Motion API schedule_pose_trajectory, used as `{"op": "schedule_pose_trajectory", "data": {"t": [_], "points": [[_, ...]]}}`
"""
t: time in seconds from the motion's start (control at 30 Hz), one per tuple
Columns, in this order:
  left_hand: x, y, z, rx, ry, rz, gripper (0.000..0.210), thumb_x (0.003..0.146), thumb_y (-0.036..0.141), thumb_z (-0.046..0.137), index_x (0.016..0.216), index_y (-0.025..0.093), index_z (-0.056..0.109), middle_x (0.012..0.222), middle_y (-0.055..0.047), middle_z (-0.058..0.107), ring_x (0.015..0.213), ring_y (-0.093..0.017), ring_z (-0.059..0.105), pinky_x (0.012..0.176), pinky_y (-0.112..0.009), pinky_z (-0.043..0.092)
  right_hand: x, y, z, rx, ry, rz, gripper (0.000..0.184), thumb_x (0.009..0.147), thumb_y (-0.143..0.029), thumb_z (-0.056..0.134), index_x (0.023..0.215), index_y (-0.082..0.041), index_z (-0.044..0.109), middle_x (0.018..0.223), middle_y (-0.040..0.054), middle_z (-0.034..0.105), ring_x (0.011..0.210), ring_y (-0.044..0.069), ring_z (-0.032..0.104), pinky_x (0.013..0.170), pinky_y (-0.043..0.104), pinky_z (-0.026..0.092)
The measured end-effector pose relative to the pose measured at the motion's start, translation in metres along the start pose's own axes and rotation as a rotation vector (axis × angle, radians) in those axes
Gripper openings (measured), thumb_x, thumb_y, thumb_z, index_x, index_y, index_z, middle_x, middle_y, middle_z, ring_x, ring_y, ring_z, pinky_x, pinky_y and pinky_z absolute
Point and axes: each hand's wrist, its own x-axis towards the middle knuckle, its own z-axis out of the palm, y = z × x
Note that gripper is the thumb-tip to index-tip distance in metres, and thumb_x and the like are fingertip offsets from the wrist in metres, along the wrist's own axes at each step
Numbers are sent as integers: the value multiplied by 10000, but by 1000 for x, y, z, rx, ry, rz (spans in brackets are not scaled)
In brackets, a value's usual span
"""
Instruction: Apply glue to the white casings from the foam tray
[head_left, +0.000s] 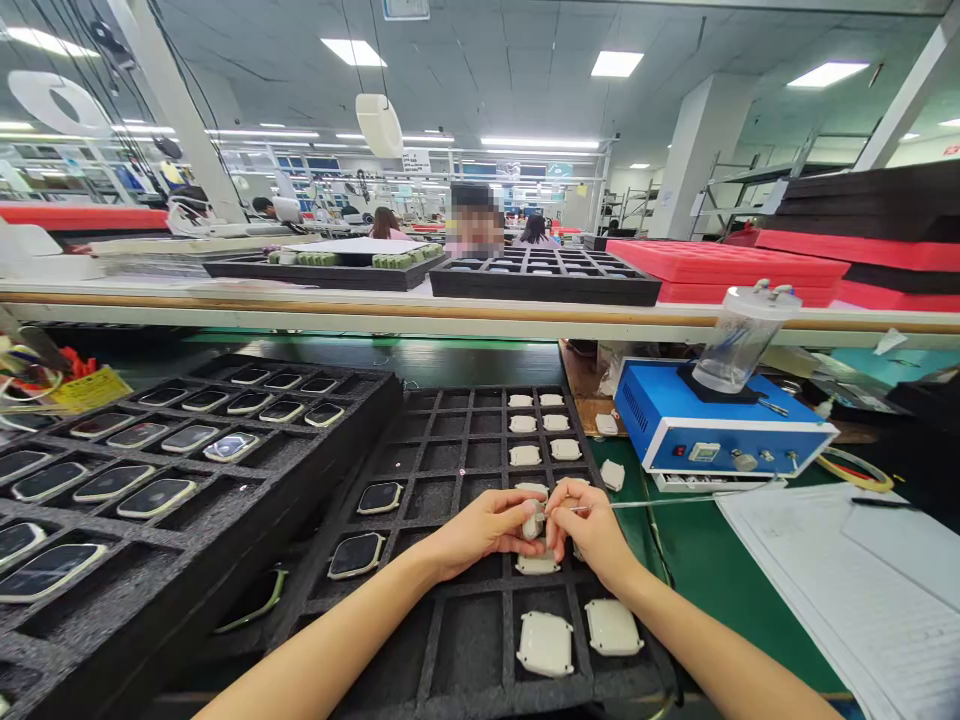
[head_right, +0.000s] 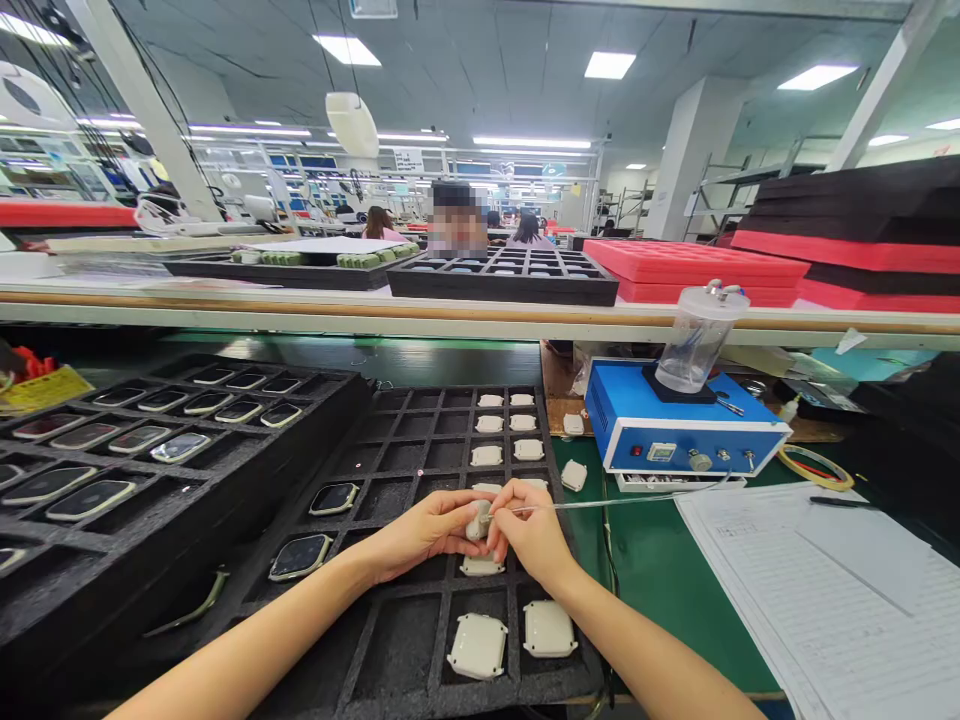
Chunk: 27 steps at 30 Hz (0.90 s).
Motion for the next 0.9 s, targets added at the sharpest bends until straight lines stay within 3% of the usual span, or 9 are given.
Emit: {"op": "schedule_pose_trajectory", "data": {"t": [0.63, 0.9], "points": [[-1, 0, 0, 15, -3, 29, 391, 769, 384, 587, 1051, 113, 601, 932, -89, 618, 831, -179, 601, 857, -405, 448, 1, 1, 1, 1, 12, 13, 41, 619, -185, 481, 653, -168, 464, 410, -37, 565, 281, 85, 450, 328, 172, 343], [-1, -1, -1, -15, -38, 36, 378, 754, 384, 602, 1027, 123, 617, 838, -58, 621, 761, -157, 601, 843, -391, 445, -2, -3, 1, -62, 9, 18, 53, 654, -209, 511, 654, -172, 472, 438, -23, 574, 313, 97, 477, 359, 196, 368]]}}
